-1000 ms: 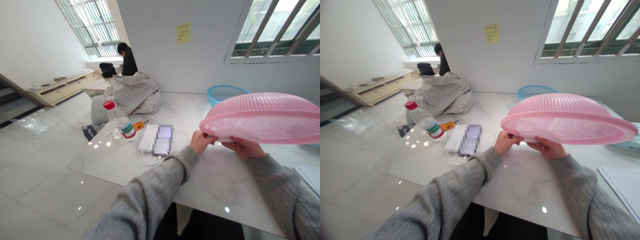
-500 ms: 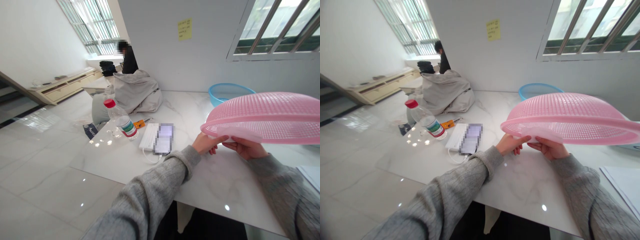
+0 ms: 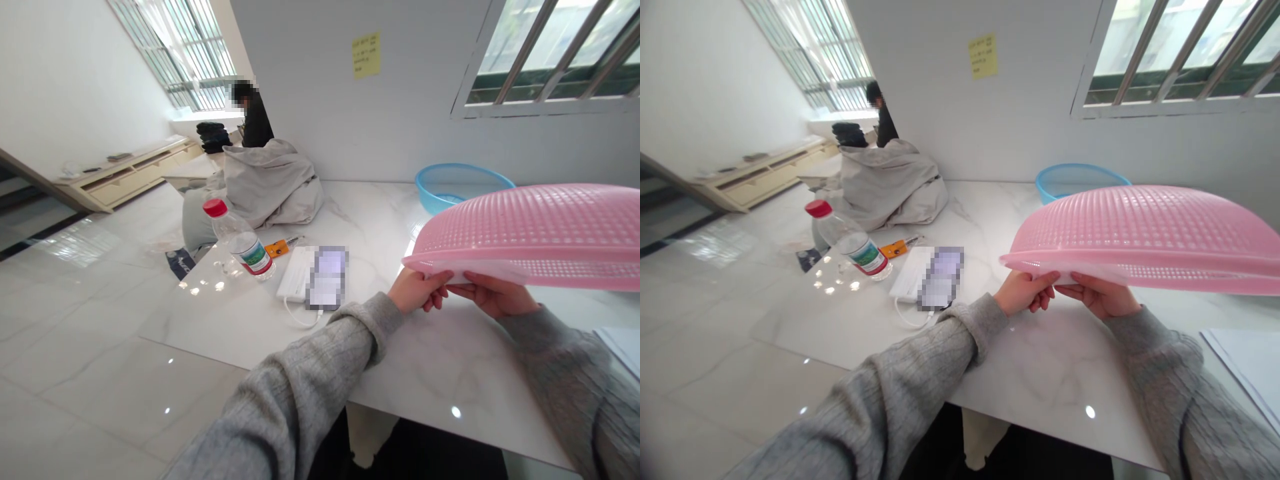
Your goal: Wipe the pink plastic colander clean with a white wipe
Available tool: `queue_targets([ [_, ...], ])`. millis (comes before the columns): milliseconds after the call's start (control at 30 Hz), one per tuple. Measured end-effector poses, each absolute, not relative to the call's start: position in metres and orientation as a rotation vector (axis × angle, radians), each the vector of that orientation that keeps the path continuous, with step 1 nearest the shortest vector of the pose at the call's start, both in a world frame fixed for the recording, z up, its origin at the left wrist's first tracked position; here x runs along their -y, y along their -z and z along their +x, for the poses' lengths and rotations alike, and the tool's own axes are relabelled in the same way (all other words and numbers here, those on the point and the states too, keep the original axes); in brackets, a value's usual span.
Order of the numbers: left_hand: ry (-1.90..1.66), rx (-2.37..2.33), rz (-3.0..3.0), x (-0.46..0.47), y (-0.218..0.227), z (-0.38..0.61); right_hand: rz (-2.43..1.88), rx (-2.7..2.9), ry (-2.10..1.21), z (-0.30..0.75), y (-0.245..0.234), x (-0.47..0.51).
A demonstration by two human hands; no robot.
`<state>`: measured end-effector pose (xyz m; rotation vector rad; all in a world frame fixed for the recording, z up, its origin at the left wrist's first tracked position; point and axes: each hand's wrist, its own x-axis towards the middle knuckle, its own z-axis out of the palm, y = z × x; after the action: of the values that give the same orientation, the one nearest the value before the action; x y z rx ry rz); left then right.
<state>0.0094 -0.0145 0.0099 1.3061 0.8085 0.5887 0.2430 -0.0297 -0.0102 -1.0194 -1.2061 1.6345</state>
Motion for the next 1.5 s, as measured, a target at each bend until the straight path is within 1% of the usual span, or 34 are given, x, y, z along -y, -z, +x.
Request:
queue_targets([
  [167,-0.637,-0.748,1.381,0.014,-0.009,0.011,-1.088,1.125,-1.601,0.249,0.01,0.028],
  [467,-0.632,-0.788,1.519,0.012,-0.01,0.007,-1.13,0.996,-1.521,0.251,0.011,0.026],
  [667,-0.696,-0.767,1.408,0.01,-0.006,0.009,-1.151,0.879,-1.422,0.244,0.007,0.03],
  [1033,-0.806,-0.769,1.247,0.002,0.002,0.011,-1.116,0.806,-1.379,0.256,0.012,0.025],
  [1333,-1.014,-0.872,1.19,-0.006,0.007,0.006,-1.129,0.717,-1.366,0.252,0.001,0.031],
  [1500,-1.204,-0.939,1.231,-0.007,0.01,0.007,-1.115,0.683,-1.372,0.248,-0.001,0.033],
])
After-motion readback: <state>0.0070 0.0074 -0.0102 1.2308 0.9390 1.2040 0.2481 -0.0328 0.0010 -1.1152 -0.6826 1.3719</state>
